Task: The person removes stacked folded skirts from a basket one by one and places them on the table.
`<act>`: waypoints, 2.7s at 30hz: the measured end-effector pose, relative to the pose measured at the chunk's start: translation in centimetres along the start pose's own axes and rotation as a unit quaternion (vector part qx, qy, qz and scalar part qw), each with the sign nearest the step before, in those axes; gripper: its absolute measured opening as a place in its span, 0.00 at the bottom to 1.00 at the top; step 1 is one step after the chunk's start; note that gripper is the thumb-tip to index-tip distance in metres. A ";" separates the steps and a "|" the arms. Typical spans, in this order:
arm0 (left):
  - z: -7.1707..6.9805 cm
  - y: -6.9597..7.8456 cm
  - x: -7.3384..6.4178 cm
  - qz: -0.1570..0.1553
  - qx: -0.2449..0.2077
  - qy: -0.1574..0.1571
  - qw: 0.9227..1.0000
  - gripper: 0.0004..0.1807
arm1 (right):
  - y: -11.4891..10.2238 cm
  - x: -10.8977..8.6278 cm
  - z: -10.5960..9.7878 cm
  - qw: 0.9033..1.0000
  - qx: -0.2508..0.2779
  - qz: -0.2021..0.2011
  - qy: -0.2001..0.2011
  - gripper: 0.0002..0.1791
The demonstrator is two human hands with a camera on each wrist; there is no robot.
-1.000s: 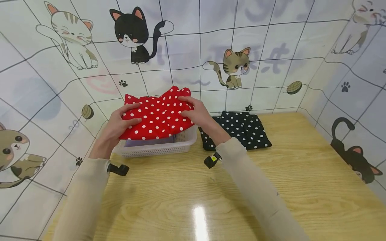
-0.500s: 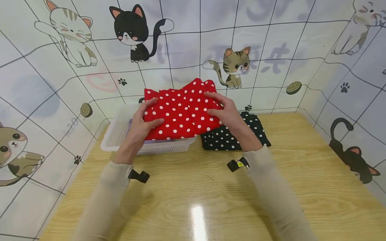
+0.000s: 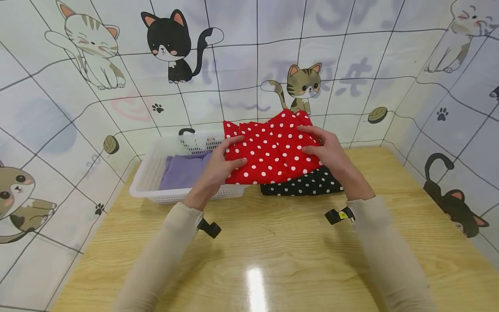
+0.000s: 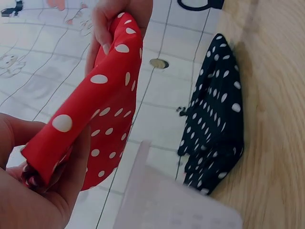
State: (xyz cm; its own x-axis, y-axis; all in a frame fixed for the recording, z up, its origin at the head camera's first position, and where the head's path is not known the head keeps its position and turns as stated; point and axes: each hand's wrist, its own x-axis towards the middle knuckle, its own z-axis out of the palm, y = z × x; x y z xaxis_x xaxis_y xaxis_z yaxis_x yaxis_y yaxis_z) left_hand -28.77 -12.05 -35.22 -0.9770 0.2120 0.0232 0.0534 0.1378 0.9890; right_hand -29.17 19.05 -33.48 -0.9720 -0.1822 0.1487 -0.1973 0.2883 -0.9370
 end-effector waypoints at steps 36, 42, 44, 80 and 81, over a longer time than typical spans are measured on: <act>11.3 -1.6 4.8 -0.003 0.068 -0.045 0.997 0.38 | 6.2 -1.2 -11.3 0.987 -0.129 0.098 0.005 0.34; 13.3 -2.1 5.4 -0.008 0.057 0.003 0.998 0.25 | 7.6 -1.5 -13.2 0.983 -0.143 0.117 0.018 0.36; 14.2 -2.3 5.6 -0.003 0.070 0.013 0.997 0.23 | 8.0 -1.6 -13.7 0.981 -0.151 0.119 0.022 0.36; 29.5 -3.1 7.9 0.035 0.278 -0.079 0.957 0.37 | 14.3 -3.4 -21.0 0.867 -0.428 0.209 0.146 0.25; 29.6 -3.0 8.0 0.030 0.271 -0.080 0.959 0.37 | 14.3 -3.4 -21.1 0.867 -0.431 0.208 0.139 0.26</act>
State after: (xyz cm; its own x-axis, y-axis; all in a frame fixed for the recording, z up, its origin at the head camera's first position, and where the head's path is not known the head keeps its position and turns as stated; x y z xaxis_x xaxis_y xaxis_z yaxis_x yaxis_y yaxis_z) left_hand -30.59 17.91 -42.36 -0.9267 0.3755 0.0118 0.2506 0.5944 0.7641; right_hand -31.37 43.64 -40.73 -0.9515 0.3053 0.0375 0.2719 0.8918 -0.3615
